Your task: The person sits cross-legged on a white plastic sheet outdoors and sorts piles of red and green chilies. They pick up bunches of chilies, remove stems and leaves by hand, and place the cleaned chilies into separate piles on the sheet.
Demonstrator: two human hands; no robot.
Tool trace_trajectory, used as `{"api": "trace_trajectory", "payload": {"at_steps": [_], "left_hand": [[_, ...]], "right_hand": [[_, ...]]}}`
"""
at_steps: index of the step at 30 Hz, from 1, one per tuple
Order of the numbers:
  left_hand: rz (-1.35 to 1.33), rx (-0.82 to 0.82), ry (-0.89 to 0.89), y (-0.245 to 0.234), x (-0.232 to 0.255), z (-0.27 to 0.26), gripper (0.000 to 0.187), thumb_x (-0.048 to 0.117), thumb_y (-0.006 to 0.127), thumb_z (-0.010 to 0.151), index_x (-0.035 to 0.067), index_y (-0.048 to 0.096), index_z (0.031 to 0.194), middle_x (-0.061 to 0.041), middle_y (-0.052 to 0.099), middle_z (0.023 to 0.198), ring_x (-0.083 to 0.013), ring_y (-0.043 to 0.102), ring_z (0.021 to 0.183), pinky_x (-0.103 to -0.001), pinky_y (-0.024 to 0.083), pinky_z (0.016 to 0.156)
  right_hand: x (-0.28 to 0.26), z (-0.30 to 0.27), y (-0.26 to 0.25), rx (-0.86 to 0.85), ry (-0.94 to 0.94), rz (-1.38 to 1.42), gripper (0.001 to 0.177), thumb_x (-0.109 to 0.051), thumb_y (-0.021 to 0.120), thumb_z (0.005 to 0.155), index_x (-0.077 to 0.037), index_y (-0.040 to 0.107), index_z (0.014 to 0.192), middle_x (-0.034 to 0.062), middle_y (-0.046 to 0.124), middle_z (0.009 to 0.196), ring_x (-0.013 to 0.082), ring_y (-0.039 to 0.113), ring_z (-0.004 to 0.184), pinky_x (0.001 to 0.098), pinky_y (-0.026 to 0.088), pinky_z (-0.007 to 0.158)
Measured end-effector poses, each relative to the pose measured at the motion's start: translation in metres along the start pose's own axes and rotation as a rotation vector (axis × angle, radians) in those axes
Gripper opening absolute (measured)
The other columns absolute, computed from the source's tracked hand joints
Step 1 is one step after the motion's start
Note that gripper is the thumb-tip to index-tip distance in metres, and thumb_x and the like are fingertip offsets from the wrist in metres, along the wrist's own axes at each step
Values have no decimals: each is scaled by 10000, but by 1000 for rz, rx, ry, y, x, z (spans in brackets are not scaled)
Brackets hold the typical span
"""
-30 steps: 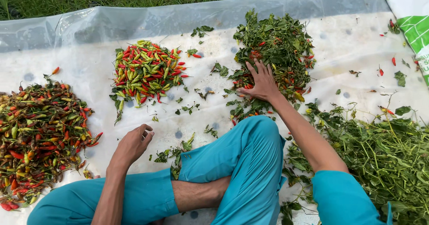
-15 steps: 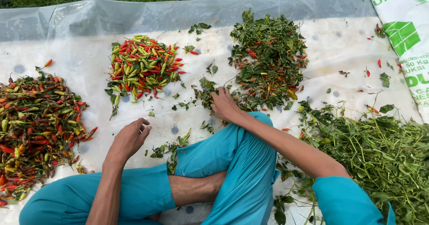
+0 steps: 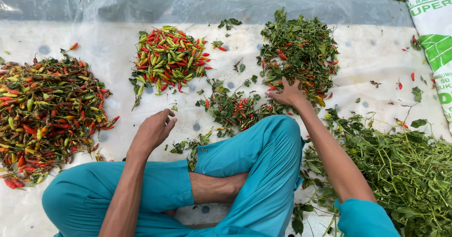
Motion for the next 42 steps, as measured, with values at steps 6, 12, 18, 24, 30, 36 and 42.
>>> {"api": "trace_trajectory", "payload": {"at_steps": [6,12,18,24,30,36,42], "left_hand": [[0,41,-6,-8,-3,-5,445,360,567,1162,37,705,1435,-230,836,1125,-421,829,1108,-595,616,1026],[0,55,27,-6,-7,-4,419,345,568,1159,48,707,1420,-215,828,1101,-423,830,1059,-589,616,993],[-3,68,28,-4,-7,-2,407,327,568,1160,48,718,1417,-200,827,1081,-406,830,1024,-574,612,986],[-19,70,34,-3,-10,-3,417,356,565,1155,54,713,1401,-183,816,1062,-417,817,1014,-587,603,983],[-18,109,58,-7,-13,-2,381,307,562,1150,46,715,1382,-189,814,1056,-437,809,1020,-601,597,984],[-10,110,60,4,-22,4,390,345,560,1146,64,717,1366,-169,806,1052,-435,802,1037,-610,598,996],[-5,107,77,17,-28,8,361,345,573,1136,77,722,1326,-156,795,1020,-430,798,1016,-615,598,988]], "right_hand": [[-60,-9,49,2,-81,-36,1053,-748,761,972,-122,403,1739,385,166,1740,708,480,1459,790,587,1060],[-107,-25,112,34,-303,36,748,-439,826,1017,-31,520,1564,382,270,1614,693,584,1339,724,647,948],[-159,-84,157,75,-440,128,554,-205,761,1075,34,515,1510,355,371,1464,571,671,1204,621,664,839],[-190,-153,155,-114,-703,159,581,-301,706,1106,-34,537,1593,316,441,1449,664,592,1346,719,614,959],[-130,-136,65,93,-512,95,574,-381,621,1171,-89,529,1657,319,477,1514,609,603,1377,730,597,1051],[-100,-72,110,2,-308,-91,898,-615,639,1106,-97,329,1772,382,388,1607,649,703,1213,736,636,948],[-167,-108,163,-67,-515,80,658,-340,682,1143,-5,447,1657,389,447,1463,582,764,1076,641,670,774]]}}
Point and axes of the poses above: each hand's wrist, its own z-axis towards the middle knuckle, its own y-axis out of the palm, x = y × z, the point moved 5 cm from there along z, towards the middle knuckle
